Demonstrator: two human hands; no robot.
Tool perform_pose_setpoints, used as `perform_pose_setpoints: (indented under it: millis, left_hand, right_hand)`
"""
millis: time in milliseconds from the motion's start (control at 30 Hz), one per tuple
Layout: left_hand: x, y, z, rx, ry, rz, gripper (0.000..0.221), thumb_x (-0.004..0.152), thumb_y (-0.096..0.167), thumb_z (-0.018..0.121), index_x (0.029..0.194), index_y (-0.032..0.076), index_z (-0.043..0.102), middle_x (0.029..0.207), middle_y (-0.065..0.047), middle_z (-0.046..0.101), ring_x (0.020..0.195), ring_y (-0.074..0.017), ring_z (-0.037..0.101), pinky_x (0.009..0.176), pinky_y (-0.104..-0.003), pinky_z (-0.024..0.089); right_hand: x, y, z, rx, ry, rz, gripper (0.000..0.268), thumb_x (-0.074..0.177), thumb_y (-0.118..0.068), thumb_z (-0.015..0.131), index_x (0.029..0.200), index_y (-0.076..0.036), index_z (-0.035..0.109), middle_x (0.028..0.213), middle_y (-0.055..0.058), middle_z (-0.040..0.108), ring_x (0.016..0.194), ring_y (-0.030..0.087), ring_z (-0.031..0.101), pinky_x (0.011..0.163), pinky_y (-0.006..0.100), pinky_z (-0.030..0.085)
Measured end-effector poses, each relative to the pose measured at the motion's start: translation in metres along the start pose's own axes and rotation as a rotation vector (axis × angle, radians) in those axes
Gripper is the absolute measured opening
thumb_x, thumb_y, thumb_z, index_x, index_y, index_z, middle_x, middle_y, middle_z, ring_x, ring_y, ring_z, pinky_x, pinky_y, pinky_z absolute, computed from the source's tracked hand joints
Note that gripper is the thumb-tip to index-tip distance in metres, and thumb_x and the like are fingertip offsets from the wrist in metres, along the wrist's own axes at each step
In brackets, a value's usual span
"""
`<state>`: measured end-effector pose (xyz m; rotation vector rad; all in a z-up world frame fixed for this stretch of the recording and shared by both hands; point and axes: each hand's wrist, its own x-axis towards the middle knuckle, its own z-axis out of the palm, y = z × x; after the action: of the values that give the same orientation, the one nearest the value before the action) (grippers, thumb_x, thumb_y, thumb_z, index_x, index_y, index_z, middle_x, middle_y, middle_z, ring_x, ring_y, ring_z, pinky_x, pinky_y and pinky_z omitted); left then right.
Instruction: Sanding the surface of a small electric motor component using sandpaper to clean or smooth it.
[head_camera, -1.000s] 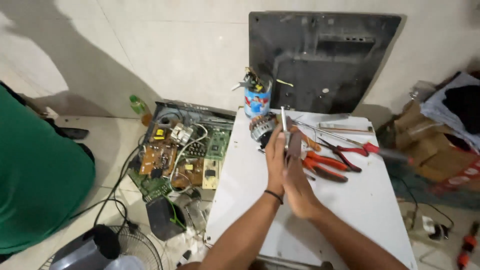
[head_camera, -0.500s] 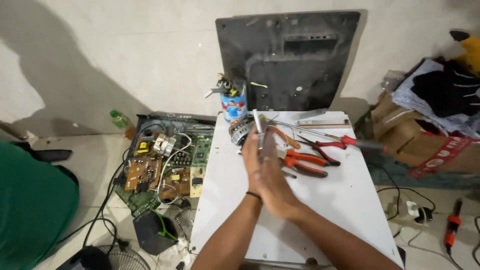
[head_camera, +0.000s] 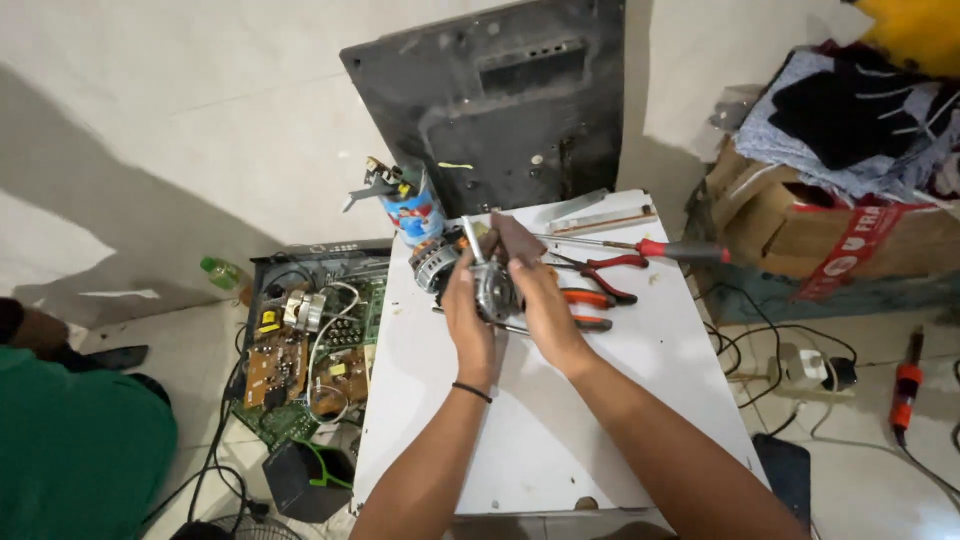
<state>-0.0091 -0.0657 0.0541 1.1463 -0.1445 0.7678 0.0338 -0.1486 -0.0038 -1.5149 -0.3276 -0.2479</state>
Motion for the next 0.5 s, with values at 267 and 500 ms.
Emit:
perform_pose_setpoints:
  millis: [267, 500]
  left_hand:
    - [0.003, 0.016, -0.003, 0.118, 0.099, 0.087, 0.047, 0.106, 0.028, 0.040, 0.133, -0.002, 0.063, 0.131, -0.023, 0.066, 0.128, -0.0325, 0.059, 0.115, -0.049, 0.040]
    - [0.006, 0.018, -0.019, 0.142, 0.128, 0.100, 0.045, 0.107, 0.024, 0.040, 0.135, -0.006, 0.059, 0.135, -0.027, 0.060, 0.131, -0.0345, 0.052, 0.117, -0.051, 0.033]
  right_hand:
    - [0.008, -0.080, -0.006, 0.890, 0.303, 0.610, 0.023, 0.088, -0.019, 0.080, 0.103, -0.004, 0.071, 0.102, 0.010, 0.069, 0.098, 0.025, 0.068, 0.098, 0.047, 0.054]
    - [0.005, -0.014, -0.019, 0.928, 0.006, 0.449, 0.018, 0.099, -0.014, 0.056, 0.111, -0.004, 0.064, 0.113, 0.009, 0.065, 0.101, 0.018, 0.057, 0.086, 0.030, 0.044]
